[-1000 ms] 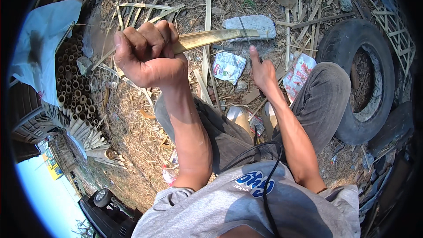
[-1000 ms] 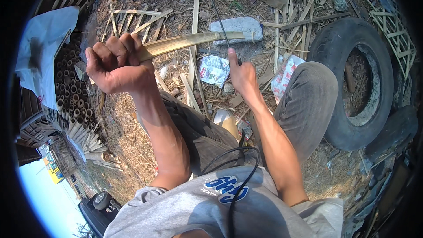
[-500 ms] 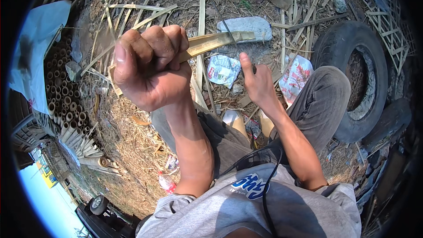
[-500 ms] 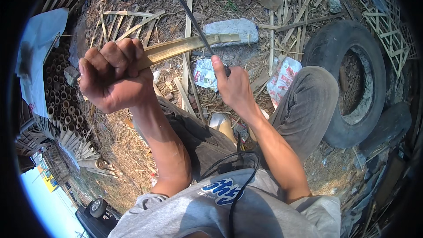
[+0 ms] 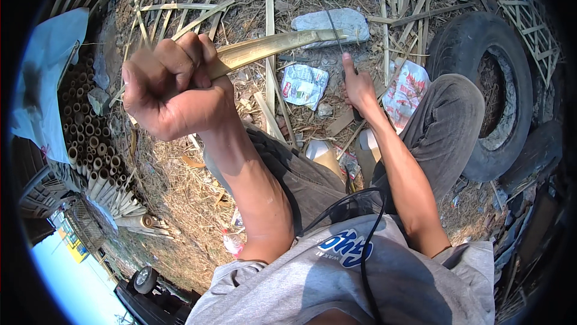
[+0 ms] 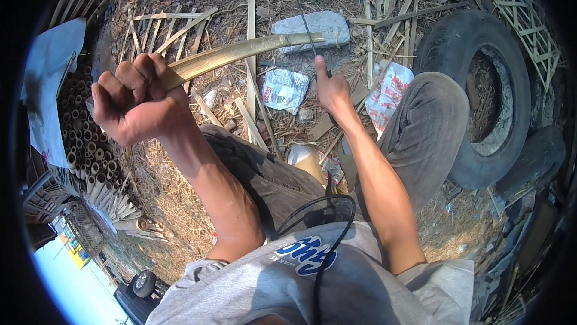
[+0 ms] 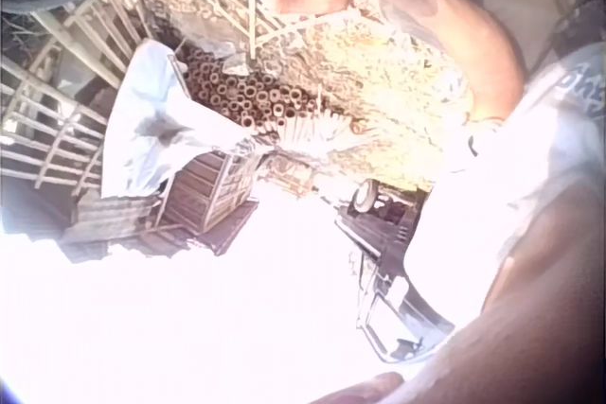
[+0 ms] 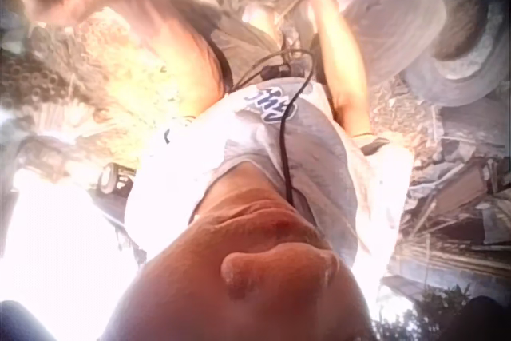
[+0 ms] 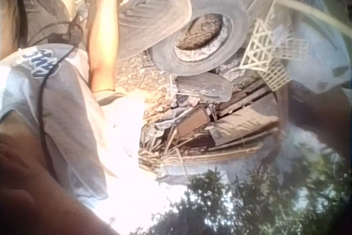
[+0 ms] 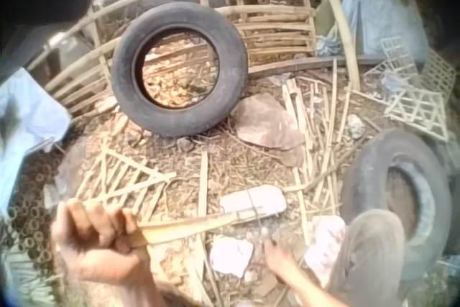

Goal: The person uses a blade to shave and smooth several thin bamboo strips while sitting on the ground, then handles and aligns the processed strips by hand.

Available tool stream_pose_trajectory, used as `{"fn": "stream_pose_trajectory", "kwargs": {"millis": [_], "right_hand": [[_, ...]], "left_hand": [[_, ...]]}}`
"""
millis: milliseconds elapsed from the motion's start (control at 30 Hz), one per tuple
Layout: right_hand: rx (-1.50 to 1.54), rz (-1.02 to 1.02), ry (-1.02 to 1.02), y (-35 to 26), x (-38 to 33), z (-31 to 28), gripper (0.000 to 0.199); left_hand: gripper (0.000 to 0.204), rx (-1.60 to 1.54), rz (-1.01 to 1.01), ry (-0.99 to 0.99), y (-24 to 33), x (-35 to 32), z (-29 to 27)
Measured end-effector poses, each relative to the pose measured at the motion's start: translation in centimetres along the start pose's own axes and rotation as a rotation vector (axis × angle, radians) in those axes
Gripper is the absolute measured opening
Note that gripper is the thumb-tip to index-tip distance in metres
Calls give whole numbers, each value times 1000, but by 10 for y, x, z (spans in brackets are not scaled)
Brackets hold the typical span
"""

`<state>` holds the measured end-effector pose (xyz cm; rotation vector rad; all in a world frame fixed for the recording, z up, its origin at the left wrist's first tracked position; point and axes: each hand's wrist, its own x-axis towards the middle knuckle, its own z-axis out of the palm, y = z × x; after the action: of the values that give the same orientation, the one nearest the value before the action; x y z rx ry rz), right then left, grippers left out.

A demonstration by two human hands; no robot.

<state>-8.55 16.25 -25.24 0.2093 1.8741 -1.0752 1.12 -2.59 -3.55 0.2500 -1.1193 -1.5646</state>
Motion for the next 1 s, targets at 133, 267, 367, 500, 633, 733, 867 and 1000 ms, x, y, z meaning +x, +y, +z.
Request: {"fn": "stream_pose_trajectory", "kwargs": {"millis": [133,267,367,500,633,733,867,1000], "right_hand": [[-308,-299,44,-1,-9,18,89],[-263,-125,182,12,24,-3,91],[-263,-136,69,-5,-7,17,84],[-367,-376,189,22,-6,15,84],[-375,-193,231,21,22,3,87],[-259,-154,207,21,10,1,88],[-329,-144,2,-1,-61,-9,87],[-490,-192,-42,-44,-155,-31,78]], "left_hand": [[42,95,36,38,8,9,-18],[42,34,5,15,-5,1,-3],[43,28,0,-9,5,8,-37],[45,52,44,87,0,8,-26],[45,119,45,150,-3,13,-33],[46,154,54,188,-5,16,-44],[42,148,77,185,-1,20,-51],[41,164,107,182,-3,12,-50]]}}
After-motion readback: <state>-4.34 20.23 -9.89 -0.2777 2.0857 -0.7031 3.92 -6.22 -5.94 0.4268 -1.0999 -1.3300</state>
